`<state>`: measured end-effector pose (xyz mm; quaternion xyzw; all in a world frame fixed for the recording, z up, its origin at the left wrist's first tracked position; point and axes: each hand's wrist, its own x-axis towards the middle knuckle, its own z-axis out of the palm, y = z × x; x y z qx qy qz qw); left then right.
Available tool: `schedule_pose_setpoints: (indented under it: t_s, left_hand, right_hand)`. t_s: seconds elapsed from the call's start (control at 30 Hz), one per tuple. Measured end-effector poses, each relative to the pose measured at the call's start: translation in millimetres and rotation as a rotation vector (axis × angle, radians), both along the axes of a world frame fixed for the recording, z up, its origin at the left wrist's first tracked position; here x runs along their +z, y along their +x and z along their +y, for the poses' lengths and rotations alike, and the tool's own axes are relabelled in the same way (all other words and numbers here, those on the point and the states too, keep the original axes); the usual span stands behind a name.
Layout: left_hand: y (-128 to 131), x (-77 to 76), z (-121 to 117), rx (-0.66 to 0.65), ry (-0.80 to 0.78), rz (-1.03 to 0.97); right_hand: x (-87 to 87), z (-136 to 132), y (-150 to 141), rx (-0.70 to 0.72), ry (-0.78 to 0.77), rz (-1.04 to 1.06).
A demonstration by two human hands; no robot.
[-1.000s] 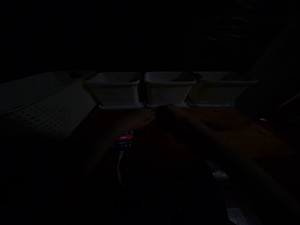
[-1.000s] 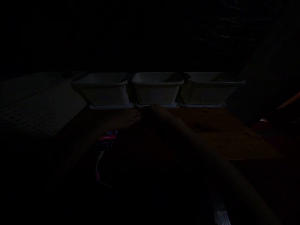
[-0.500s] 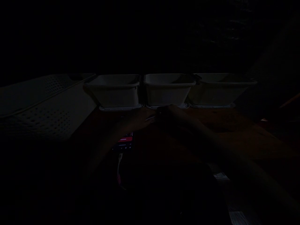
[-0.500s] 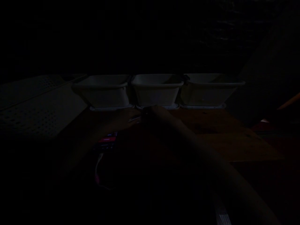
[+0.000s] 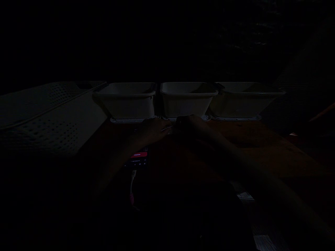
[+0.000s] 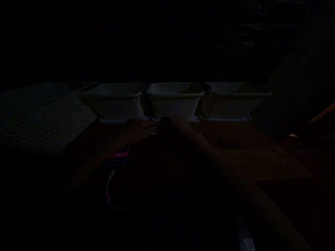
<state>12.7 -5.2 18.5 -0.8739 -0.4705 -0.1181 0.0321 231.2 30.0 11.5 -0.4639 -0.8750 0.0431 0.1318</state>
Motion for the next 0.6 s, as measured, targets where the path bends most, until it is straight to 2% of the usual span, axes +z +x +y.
schedule_pose_setpoints:
  t_s: [0.33, 0.4, 0.53, 0.6]
  left_hand:
    - [-1.4, -1.5, 2.1, -0.023, 0.008, -0.026]
    - [-0.8, -2.3, 2.6, -0.038, 0.021, -0.034]
    - [2.0, -0.9, -0.3, -0.038, 0.021, -0.055]
    - [3.4, 0.5, -2.3, -0.021, 0.025, -0.046]
  right_hand:
    - [1.9, -0.3, 2.0, -0.054, 0.03, -0.025]
    - [1.8, -1.3, 2.3, -0.007, 0.012, 0.042]
    - [-4.2, -0.7, 3.0, 0.218, -0.022, 0.25]
    - [-8.3, 0.9, 2.6, 0.254, -0.051, 0.272]
